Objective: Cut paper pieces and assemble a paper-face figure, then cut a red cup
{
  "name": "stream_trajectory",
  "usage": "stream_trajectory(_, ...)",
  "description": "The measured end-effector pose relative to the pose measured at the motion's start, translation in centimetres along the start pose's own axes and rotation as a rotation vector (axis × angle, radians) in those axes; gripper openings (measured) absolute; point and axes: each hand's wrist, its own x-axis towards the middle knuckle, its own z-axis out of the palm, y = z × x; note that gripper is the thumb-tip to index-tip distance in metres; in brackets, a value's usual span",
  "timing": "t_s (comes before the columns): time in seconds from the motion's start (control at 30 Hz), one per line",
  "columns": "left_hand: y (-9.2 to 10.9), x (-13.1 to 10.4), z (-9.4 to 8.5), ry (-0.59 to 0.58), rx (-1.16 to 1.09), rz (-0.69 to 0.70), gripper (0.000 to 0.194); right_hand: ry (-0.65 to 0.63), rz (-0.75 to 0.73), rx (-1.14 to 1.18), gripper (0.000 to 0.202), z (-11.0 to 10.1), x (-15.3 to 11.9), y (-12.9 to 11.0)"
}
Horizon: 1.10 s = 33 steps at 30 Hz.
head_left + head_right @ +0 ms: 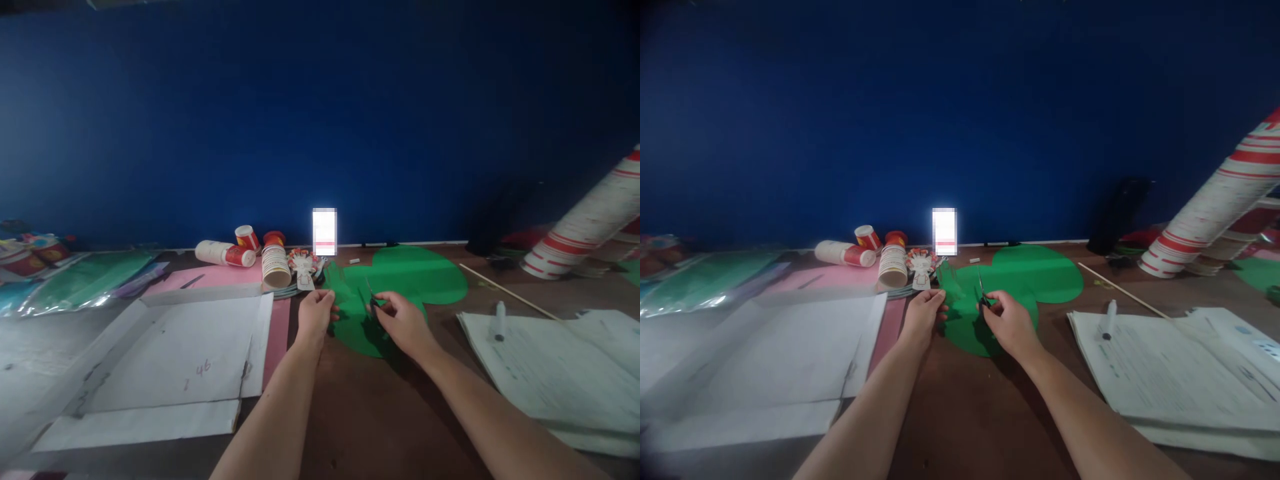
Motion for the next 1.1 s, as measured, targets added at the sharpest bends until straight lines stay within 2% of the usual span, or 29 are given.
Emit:
stream_trajectory(0.13, 0.2, 0.0, -0.1, 0.043, 0.009, -0.006, 0.014, 0.143, -0.026, 0.037, 0.042, -0.8, 0.2, -0.4)
stream_trajectory(0.33, 0.2, 0.2, -0.4, 0.128, -0.055, 0.046, 0.016, 0.582, -0.102, 0.276, 0.046, -3.3, 1.9, 0.0)
stream_trajectory(0.43, 0.0, 0.3, -0.5, 0.138, -0.070, 0.061, 0.017, 0.675, -0.088, 0.271, 0.048, -4.0, 2.5, 0.5)
stream_trajectory(0.5, -0.1, 0.3, -0.5, 0.133, -0.068, 0.056, 0.019, 0.620, -0.069, 0.217, 0.049, -4.0, 2.6, 0.7)
stream_trajectory(0.63, 0.0, 0.4, -0.4, 0.120, -0.062, 0.030, 0.019, 0.349, -0.040, -0.019, 0.045, -3.1, 2.2, 0.9)
stream_trajectory(0.73, 0.0, 0.4, -0.3, 0.112, -0.067, 0.033, 0.016, 0.192, -0.037, -0.141, 0.039, -2.4, 1.8, 1.2)
stream_trajectory(0.87, -0.2, 0.4, -0.1, 0.072, -0.024, 0.032, 0.015, 0.082, -0.004, -0.215, 0.031, -2.1, 1.6, 1.6)
stream_trajectory(1.1, 0.2, -0.5, 0.3, 0.011, 0.081, -0.003, 0.009, -0.029, 0.043, -0.324, 0.023, -2.3, 1.6, 2.0)
